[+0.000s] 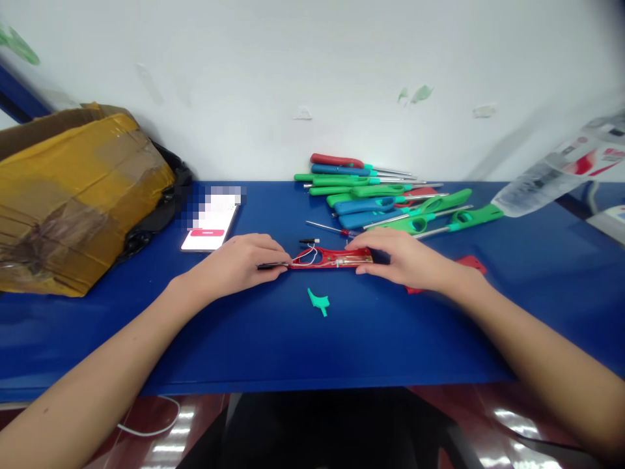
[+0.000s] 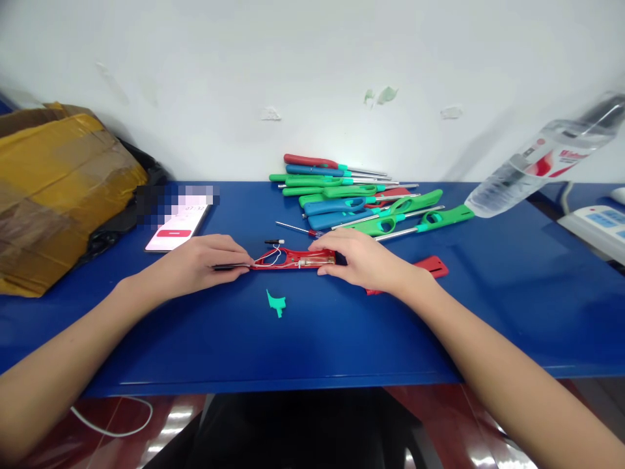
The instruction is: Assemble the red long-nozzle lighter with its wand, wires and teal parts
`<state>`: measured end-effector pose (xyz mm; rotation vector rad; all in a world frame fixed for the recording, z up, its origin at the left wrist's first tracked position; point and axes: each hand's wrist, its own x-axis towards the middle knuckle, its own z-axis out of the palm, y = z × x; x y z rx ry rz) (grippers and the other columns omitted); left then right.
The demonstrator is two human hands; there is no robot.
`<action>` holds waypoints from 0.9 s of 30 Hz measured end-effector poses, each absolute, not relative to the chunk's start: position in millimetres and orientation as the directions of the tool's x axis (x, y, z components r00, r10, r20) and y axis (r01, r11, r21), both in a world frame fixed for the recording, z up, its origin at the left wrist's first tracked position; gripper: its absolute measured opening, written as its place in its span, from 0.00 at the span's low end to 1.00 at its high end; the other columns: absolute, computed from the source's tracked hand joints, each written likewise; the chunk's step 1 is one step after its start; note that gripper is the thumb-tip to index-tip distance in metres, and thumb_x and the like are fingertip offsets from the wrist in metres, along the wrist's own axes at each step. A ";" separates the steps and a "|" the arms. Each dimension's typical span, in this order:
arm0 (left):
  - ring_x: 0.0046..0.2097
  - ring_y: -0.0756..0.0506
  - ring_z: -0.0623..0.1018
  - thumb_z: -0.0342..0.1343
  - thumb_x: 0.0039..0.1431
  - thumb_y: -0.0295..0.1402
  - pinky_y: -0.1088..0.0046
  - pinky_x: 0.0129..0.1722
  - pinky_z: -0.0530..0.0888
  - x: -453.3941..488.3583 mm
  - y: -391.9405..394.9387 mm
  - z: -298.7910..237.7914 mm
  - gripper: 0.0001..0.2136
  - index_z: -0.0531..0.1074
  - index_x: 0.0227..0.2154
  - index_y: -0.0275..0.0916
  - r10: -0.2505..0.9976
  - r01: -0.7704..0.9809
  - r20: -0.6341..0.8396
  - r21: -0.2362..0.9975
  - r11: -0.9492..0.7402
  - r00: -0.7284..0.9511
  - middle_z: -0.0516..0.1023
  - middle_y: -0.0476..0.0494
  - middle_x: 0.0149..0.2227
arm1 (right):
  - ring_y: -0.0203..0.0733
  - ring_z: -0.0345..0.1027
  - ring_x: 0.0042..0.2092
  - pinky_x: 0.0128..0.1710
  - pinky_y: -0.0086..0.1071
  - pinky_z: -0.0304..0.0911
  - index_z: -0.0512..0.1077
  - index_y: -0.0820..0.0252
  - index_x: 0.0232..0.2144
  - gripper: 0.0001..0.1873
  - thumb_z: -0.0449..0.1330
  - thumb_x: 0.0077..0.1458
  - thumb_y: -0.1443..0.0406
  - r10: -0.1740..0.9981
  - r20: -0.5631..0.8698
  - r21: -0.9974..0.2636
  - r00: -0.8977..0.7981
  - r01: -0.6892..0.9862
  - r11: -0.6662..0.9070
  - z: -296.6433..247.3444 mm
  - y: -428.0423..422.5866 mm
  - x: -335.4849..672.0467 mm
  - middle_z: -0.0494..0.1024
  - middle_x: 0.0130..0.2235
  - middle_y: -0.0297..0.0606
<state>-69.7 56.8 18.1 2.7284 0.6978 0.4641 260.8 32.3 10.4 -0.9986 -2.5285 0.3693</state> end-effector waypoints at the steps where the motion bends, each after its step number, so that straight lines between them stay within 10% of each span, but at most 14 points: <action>1: 0.42 0.45 0.77 0.53 0.66 0.32 0.69 0.44 0.75 -69.4 56.3 18.3 0.10 0.78 0.44 0.39 0.509 0.419 0.230 0.347 -0.839 0.830 0.81 0.44 0.43 | 0.47 0.73 0.46 0.46 0.39 0.67 0.73 0.59 0.49 0.17 0.65 0.57 0.61 0.700 0.264 -0.384 -0.663 0.594 0.707 10.7 32.0 261.0 0.80 0.46 0.42; 27: 0.45 0.42 0.75 0.51 0.67 0.37 0.66 0.45 0.72 -58.3 47.5 18.5 0.14 0.73 0.51 0.38 0.571 0.524 0.152 0.260 -0.811 0.807 0.77 0.41 0.45 | 0.46 0.72 0.42 0.45 0.41 0.67 0.79 0.60 0.43 0.11 0.58 0.63 0.63 0.661 0.342 -0.361 -0.668 0.556 0.749 11.5 27.4 251.5 0.80 0.38 0.43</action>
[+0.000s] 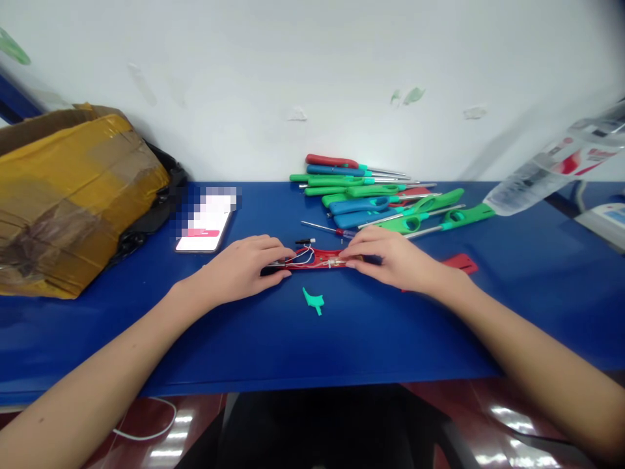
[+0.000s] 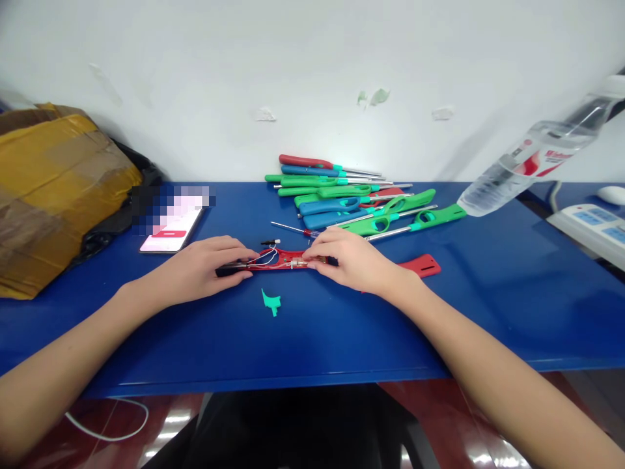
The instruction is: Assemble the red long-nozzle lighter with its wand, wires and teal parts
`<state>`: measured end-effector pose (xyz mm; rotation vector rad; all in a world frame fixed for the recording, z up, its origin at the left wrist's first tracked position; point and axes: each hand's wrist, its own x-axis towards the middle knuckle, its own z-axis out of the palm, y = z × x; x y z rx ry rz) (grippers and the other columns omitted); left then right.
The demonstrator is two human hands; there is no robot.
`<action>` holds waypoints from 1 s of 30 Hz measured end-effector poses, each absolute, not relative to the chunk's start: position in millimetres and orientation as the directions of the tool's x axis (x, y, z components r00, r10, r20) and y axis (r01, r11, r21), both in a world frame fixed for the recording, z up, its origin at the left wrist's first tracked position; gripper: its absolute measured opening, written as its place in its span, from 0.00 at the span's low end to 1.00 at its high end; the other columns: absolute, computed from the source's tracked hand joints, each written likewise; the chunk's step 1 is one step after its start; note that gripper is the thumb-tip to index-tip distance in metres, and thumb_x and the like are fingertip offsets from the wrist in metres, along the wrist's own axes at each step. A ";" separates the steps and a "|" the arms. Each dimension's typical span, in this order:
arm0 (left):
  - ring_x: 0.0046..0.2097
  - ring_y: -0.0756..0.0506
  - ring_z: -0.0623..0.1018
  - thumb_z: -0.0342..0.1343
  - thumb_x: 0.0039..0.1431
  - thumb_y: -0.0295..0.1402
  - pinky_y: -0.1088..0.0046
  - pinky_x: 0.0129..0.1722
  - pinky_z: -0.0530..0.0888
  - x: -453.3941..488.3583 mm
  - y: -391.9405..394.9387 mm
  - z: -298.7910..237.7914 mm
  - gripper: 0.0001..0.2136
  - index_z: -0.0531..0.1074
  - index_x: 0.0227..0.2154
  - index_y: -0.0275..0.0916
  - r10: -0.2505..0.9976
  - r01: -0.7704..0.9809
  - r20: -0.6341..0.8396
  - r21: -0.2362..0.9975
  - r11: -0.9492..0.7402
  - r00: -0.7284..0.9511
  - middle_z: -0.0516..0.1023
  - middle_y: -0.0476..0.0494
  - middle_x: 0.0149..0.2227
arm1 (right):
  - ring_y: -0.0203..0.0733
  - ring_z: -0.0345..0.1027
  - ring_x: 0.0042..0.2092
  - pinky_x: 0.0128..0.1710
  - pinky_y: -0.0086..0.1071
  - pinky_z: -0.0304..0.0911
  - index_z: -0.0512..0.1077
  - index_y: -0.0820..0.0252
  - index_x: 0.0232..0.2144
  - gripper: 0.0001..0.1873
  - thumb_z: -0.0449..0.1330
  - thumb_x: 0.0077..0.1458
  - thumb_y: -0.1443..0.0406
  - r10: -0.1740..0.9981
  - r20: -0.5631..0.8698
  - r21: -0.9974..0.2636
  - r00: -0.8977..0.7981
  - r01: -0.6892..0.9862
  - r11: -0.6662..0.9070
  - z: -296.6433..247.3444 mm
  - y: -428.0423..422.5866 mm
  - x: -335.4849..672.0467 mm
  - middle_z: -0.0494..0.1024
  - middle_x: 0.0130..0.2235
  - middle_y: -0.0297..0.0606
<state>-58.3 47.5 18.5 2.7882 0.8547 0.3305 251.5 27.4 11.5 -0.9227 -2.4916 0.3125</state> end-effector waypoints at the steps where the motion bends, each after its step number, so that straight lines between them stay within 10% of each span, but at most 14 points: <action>1: 0.45 0.42 0.75 0.51 0.67 0.37 0.66 0.45 0.72 -58.4 47.3 18.7 0.14 0.73 0.51 0.38 0.570 0.524 0.152 0.259 -0.811 0.807 0.77 0.40 0.46 | 0.46 0.72 0.42 0.45 0.41 0.67 0.79 0.60 0.43 0.12 0.58 0.63 0.63 0.663 0.338 -0.362 -0.668 0.558 0.747 12.9 27.1 251.6 0.80 0.38 0.43; 30: 0.44 0.42 0.76 0.52 0.67 0.40 0.65 0.45 0.74 -52.3 44.4 15.4 0.14 0.75 0.48 0.38 0.614 0.551 0.230 0.285 -0.784 0.755 0.78 0.40 0.44 | 0.48 0.74 0.46 0.47 0.41 0.69 0.77 0.56 0.44 0.11 0.57 0.61 0.62 0.739 0.391 -0.480 -0.549 0.563 0.672 21.8 34.0 241.5 0.81 0.44 0.42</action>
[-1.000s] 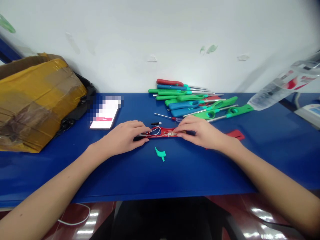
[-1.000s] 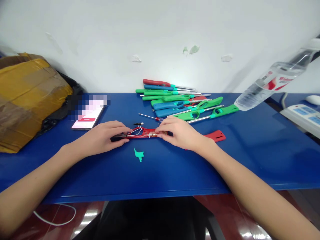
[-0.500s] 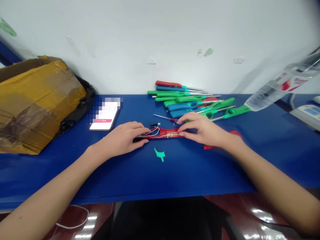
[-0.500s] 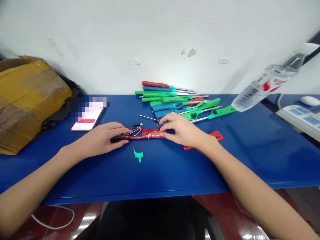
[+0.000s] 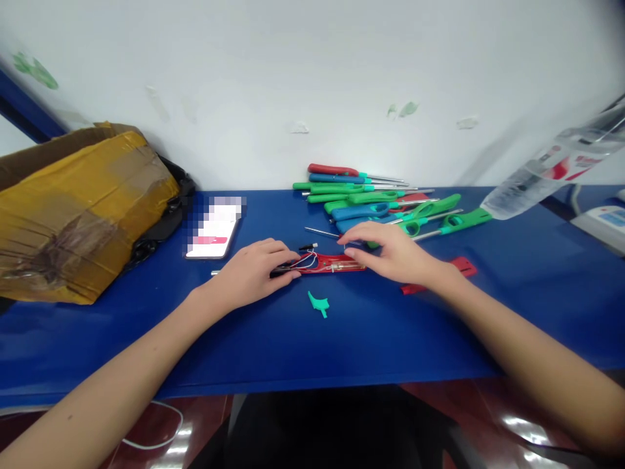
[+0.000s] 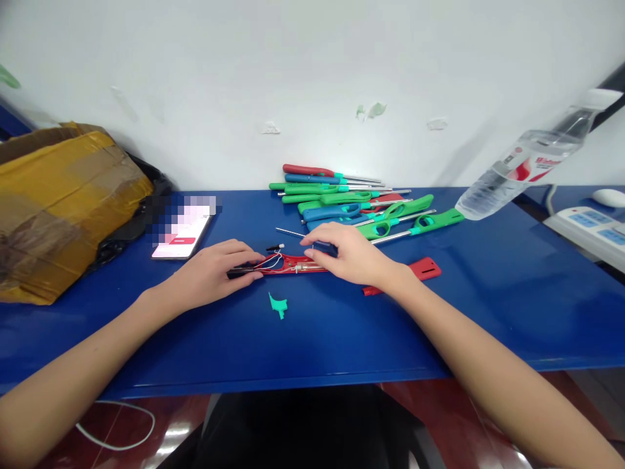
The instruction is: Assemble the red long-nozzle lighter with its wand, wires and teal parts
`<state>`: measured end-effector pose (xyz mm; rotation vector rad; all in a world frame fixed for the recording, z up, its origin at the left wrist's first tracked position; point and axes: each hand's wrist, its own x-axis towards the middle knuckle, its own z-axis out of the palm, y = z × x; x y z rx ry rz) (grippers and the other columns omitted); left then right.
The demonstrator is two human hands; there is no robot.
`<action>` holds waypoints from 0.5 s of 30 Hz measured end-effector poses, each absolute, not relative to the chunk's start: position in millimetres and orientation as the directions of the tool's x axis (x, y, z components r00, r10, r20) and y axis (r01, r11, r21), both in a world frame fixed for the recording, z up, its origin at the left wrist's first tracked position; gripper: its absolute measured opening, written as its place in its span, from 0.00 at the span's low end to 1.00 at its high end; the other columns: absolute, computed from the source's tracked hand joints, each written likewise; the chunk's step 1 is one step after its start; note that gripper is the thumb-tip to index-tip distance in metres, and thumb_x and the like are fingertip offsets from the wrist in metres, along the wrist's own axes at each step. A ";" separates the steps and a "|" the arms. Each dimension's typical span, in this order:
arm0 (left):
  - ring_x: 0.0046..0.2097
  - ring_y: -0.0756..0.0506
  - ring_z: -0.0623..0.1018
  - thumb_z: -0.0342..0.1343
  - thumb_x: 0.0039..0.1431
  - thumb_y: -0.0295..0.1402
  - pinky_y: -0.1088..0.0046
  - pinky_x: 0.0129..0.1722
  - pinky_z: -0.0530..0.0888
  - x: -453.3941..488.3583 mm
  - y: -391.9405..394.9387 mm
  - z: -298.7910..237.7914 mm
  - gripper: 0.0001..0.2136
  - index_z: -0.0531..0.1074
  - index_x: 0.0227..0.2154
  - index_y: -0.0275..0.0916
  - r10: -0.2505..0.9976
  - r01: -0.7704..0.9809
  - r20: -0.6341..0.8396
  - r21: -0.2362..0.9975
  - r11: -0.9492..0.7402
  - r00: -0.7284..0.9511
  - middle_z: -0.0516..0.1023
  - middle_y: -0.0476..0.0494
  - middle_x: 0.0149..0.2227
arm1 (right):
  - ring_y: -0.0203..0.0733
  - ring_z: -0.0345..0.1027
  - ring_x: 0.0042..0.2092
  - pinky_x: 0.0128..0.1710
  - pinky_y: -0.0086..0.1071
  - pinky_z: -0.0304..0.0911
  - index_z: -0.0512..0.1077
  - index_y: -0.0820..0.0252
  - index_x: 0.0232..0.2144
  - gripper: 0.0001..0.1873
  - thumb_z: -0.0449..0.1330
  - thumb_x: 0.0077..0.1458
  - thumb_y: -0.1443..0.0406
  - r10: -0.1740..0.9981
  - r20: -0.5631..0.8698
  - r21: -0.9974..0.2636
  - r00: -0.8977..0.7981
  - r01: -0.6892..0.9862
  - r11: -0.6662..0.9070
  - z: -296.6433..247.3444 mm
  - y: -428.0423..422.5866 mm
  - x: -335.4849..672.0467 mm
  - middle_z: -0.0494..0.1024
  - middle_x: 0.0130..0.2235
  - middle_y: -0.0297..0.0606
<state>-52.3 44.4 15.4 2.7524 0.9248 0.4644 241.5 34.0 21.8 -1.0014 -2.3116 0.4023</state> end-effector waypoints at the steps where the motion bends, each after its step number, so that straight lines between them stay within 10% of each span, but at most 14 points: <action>1: 0.45 0.43 0.76 0.52 0.67 0.40 0.66 0.45 0.74 -52.4 44.5 14.0 0.14 0.75 0.47 0.38 0.609 0.543 0.242 0.289 -0.788 0.755 0.78 0.40 0.44 | 0.48 0.74 0.45 0.47 0.41 0.69 0.77 0.56 0.44 0.12 0.57 0.62 0.63 0.740 0.395 -0.475 -0.545 0.569 0.672 23.3 36.6 233.7 0.81 0.44 0.43; 7: 0.45 0.42 0.76 0.53 0.66 0.39 0.65 0.45 0.74 -52.9 45.3 10.2 0.13 0.74 0.48 0.38 0.591 0.531 0.249 0.270 -0.803 0.767 0.77 0.40 0.44 | 0.48 0.73 0.45 0.44 0.39 0.65 0.77 0.60 0.42 0.11 0.56 0.62 0.65 0.698 0.251 -0.278 -0.671 0.640 0.716 34.0 62.9 181.5 0.81 0.42 0.44; 15: 0.42 0.43 0.76 0.54 0.66 0.37 0.66 0.42 0.74 -52.4 46.0 9.9 0.11 0.75 0.45 0.38 0.591 0.540 0.245 0.247 -0.805 0.769 0.79 0.41 0.40 | 0.40 0.73 0.35 0.31 0.31 0.60 0.77 0.57 0.43 0.16 0.59 0.53 0.73 0.759 0.096 -0.347 -0.644 0.693 0.632 36.9 75.6 161.3 0.83 0.36 0.35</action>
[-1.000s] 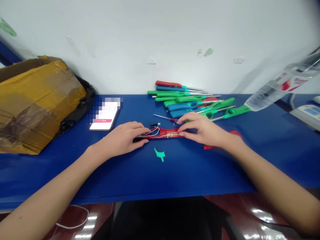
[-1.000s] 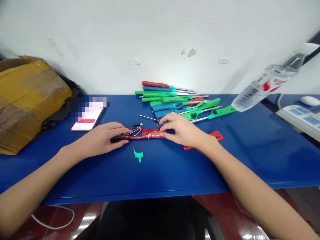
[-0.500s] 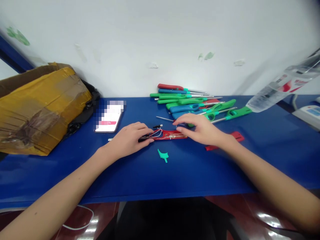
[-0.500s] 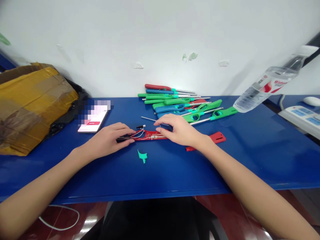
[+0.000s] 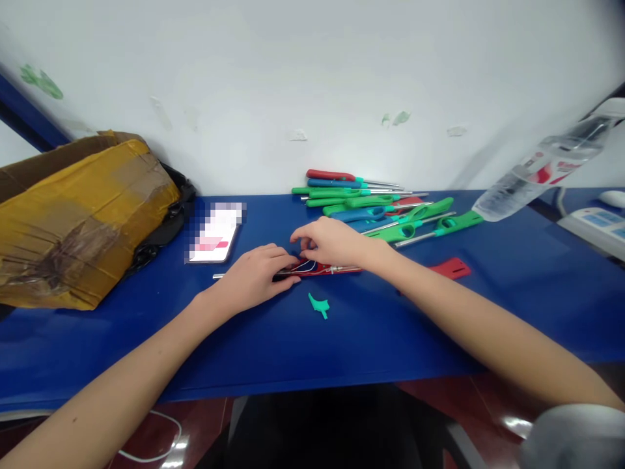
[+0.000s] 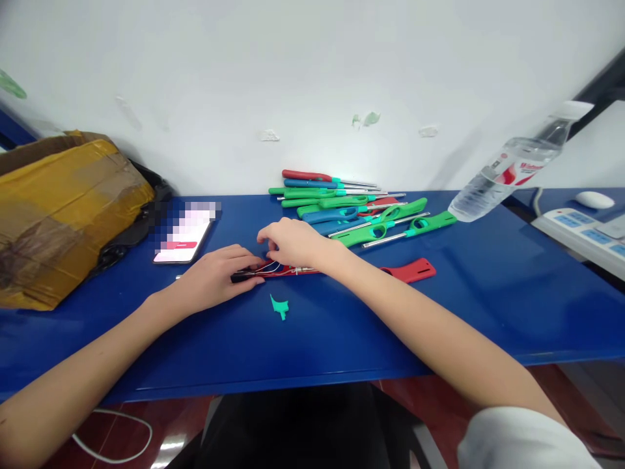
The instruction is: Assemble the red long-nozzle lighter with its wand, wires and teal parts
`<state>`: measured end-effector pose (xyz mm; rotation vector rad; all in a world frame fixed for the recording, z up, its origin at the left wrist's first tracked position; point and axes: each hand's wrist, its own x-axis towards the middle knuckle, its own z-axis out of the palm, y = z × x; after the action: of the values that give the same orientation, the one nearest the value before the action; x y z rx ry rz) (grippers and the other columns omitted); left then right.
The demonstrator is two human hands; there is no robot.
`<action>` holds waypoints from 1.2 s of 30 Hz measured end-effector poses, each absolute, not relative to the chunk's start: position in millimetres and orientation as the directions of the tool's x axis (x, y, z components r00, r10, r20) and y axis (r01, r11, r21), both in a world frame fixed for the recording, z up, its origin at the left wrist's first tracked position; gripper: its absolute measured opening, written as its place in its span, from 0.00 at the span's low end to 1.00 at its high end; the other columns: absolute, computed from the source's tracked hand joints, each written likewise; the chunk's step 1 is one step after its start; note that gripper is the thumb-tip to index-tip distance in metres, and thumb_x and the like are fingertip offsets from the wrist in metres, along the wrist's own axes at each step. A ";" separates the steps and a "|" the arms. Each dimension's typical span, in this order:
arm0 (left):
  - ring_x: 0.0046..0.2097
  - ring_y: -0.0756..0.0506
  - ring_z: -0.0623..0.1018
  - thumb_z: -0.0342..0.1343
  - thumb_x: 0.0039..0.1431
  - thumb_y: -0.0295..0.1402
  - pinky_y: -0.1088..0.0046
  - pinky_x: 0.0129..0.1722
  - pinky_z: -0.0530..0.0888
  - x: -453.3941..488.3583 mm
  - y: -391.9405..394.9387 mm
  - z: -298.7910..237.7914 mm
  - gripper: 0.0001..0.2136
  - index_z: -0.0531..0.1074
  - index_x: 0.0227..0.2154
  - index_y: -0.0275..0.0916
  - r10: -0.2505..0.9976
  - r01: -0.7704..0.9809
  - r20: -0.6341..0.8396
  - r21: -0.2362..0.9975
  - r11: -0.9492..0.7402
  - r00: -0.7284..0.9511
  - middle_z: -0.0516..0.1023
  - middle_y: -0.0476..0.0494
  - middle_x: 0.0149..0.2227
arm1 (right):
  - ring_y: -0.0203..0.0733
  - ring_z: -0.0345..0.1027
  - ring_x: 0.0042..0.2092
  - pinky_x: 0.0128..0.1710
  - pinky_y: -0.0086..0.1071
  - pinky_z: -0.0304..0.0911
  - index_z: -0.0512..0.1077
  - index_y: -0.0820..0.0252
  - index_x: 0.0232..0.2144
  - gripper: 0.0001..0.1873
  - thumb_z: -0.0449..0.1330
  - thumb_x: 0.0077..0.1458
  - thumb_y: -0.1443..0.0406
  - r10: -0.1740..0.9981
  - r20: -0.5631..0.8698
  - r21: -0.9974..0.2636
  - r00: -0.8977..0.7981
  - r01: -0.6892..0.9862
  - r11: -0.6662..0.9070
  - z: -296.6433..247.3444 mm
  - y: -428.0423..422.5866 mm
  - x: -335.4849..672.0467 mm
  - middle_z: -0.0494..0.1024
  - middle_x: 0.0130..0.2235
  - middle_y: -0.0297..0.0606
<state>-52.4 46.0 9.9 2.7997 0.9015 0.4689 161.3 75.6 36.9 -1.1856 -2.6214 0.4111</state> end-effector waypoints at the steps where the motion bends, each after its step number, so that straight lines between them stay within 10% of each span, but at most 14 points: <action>1: 0.42 0.43 0.76 0.54 0.66 0.37 0.66 0.41 0.74 -52.3 45.9 9.7 0.11 0.75 0.44 0.38 0.592 0.541 0.246 0.247 -0.804 0.767 0.79 0.41 0.40 | 0.40 0.73 0.35 0.32 0.31 0.60 0.76 0.58 0.43 0.17 0.59 0.52 0.74 0.762 0.095 -0.369 -0.641 0.688 0.625 36.3 74.9 162.3 0.83 0.35 0.35; 19: 0.48 0.40 0.75 0.52 0.67 0.39 0.61 0.48 0.75 -50.7 43.4 6.6 0.17 0.72 0.53 0.37 0.589 0.535 0.268 0.250 -0.807 0.762 0.77 0.38 0.48 | 0.40 0.72 0.35 0.36 0.32 0.67 0.78 0.60 0.35 0.07 0.62 0.54 0.65 0.796 0.171 -0.730 -0.581 0.468 0.498 37.7 52.5 197.5 0.81 0.35 0.38; 36: 0.53 0.39 0.73 0.51 0.68 0.38 0.56 0.53 0.74 -47.3 42.8 2.6 0.17 0.72 0.55 0.36 0.556 0.504 0.304 0.239 -0.830 0.773 0.75 0.37 0.52 | 0.42 0.74 0.39 0.39 0.33 0.64 0.79 0.59 0.43 0.13 0.55 0.62 0.67 0.762 0.178 -0.530 -0.622 0.592 0.607 27.7 53.8 204.5 0.82 0.41 0.39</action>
<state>-47.3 42.8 2.6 2.8216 0.8484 0.5515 204.5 53.8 27.7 -1.0839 -2.4476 0.6037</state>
